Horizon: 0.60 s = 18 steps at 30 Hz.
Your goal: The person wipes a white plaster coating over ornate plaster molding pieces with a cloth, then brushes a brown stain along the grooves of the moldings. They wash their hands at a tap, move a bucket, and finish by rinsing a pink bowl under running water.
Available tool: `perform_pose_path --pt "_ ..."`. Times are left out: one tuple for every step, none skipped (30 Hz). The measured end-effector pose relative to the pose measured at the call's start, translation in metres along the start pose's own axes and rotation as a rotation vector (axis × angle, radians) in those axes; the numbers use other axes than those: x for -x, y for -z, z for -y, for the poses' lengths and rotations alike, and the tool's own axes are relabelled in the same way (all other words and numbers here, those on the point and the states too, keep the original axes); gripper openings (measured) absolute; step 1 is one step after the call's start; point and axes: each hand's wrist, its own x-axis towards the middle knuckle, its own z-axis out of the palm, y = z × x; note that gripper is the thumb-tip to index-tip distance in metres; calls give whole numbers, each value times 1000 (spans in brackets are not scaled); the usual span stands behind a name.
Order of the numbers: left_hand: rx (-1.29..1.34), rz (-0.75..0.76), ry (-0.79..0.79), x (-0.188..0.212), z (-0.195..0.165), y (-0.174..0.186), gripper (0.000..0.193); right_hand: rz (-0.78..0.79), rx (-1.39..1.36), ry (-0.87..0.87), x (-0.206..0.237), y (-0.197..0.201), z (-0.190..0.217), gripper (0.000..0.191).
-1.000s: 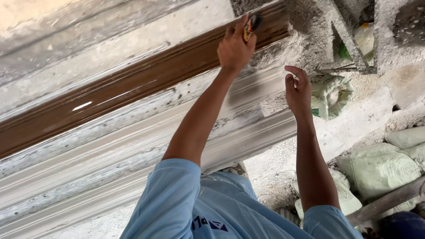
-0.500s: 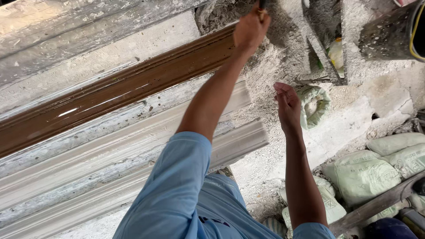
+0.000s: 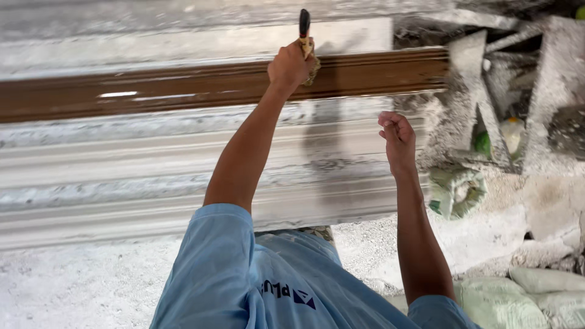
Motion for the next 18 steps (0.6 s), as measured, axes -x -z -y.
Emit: perform_pose_path --pt "-2 -18 13 3 19 13 39 32 24 4 -3 -14 1 19" --pt "-1 -38 20 5 37 26 39 61 50 15 -8 -27 2 19" --pt "1 -62 24 4 53 39 40 88 75 30 -13 -40 5 20" --pt "-14 -60 34 4 67 50 37 103 118 52 -16 -52 6 21" --pt "-27 -55 45 4 82 61 34 116 162 73 -17 -63 7 21" --pt "-41 -55 60 4 98 73 31 134 205 96 -17 -77 6 21" --pt "-72 -107 52 3 116 87 32 150 213 151 -18 -89 6 20" --pt "-121 -156 48 5 134 100 33 169 205 201 -15 -105 3 19" --pt "-156 -199 34 6 151 115 35 157 173 169 -8 -119 1 19" --pt "-161 -255 11 7 173 132 31 138 147 133 -1 -135 -2 20" --pt "-158 -299 -12 10 192 144 28 154 162 137 7 -158 -7 19" --pt "-145 -344 -36 16 212 155 24 167 188 144 18 -180 -11 18" --pt "-135 -316 9 16 230 168 27 184 214 166 19 -201 -9 17" --pt "-127 -297 51 17 247 183 31 225 241 211 19 -224 -4 18" --pt "-120 -269 93 17 263 197 34 264 267 247 22 -247 -1 19" --pt "-138 -294 88 19 278 211 34 299 294 272 27 -272 3 19" --pt "-155 -314 85 22 293 220 35 300 326 255 31 -291 9 20" --pt "-173 -337 85 25 307 229 35 304 355 240 34 -310 16 21"
